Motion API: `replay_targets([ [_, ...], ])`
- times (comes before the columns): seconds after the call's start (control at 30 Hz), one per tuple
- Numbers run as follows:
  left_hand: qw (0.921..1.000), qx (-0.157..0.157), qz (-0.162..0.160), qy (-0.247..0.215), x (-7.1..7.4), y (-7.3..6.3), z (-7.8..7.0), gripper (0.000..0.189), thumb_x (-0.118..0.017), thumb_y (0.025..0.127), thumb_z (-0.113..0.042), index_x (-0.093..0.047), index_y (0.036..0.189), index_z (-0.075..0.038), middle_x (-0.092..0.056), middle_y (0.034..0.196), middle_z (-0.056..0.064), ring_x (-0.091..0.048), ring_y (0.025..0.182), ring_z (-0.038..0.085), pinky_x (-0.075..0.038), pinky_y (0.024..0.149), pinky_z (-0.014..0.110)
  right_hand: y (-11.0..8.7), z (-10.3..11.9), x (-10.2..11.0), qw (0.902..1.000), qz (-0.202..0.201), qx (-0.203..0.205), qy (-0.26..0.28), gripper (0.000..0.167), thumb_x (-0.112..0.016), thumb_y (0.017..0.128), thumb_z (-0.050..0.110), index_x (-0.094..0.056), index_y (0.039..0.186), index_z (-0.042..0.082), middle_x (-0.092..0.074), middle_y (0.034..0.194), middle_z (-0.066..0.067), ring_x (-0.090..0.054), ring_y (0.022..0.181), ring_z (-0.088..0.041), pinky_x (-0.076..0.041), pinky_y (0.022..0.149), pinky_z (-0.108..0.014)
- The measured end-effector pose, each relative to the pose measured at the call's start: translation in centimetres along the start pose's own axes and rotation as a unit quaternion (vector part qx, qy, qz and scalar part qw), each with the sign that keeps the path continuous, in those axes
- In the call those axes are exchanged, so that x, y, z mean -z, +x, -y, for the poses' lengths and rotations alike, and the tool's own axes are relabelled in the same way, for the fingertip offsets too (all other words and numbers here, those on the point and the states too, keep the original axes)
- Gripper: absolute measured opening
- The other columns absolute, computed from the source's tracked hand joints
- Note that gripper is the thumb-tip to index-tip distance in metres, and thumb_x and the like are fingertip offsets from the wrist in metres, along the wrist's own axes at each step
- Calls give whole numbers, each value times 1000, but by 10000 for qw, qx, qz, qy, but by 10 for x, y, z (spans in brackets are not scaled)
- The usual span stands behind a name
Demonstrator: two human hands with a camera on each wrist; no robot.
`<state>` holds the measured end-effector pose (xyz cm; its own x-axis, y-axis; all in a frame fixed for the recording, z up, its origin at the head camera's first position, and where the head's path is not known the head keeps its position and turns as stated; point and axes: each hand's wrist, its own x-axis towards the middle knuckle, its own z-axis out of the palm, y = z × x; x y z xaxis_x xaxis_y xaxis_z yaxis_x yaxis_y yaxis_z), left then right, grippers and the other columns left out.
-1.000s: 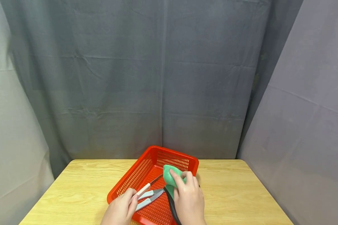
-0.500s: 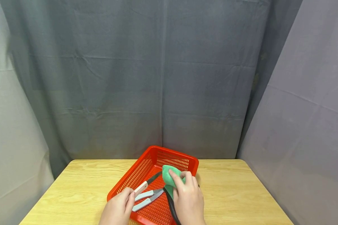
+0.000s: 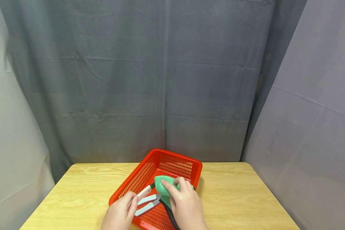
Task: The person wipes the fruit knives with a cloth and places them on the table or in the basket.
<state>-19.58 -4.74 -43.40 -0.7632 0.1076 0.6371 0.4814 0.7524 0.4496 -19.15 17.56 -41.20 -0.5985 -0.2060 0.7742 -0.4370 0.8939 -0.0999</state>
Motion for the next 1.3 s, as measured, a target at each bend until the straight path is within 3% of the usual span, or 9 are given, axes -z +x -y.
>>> replay_targets([
  [0.23,9998,-104,-143,-69,0,0,-2,11,-71,93,-16,-65,86,-20,-45,62,-16,-35,55,-2,-33,51,20,-1,1,-2,9996,85,273,83,64,-92,65,0,-76,118,32,-60,101,2,-51,80,-8,-48,61,-20],
  [0.53,9996,-187,-89,-166,0,0,-2,9,-72,92,-15,-67,85,-19,-50,62,-14,-35,54,-3,-33,50,18,-2,2,-1,9991,340,110,211,63,-94,67,4,-76,120,34,-60,103,1,-53,84,-8,-52,66,-23],
  [0.7,9987,-350,-312,-184,-1,0,-1,11,-74,89,-13,-67,83,-19,-51,62,-15,-35,54,-4,-31,50,16,-2,0,-3,9998,58,121,114,63,-92,65,-1,-77,118,31,-59,102,2,-53,82,-9,-51,63,-22],
  [0.87,9960,-627,-605,-196,-3,0,1,14,-77,85,-10,-67,81,-19,-51,61,-15,-34,54,-6,-29,50,14,-2,-1,-2,9997,0,-245,-43,65,-91,64,-4,-77,119,29,-57,102,0,-54,83,-13,-53,62,-26],
  [1.13,9927,-908,-753,-242,-3,0,1,18,-78,82,-8,-65,80,-21,-51,62,-17,-33,54,-7,-28,49,12,-1,-3,0,9969,-41,-733,-265,64,-88,68,-5,-76,121,28,-57,101,-2,-55,86,-18,-49,57,-28],
  [1.3,9951,-773,-589,-198,-2,0,1,17,-77,85,-11,-65,81,-21,-50,63,-17,-33,55,-7,-28,50,12,-1,-5,1,9943,-121,-991,-363,60,-87,70,-4,-77,121,25,-58,102,-5,-57,85,-20,-49,55,-30],
])
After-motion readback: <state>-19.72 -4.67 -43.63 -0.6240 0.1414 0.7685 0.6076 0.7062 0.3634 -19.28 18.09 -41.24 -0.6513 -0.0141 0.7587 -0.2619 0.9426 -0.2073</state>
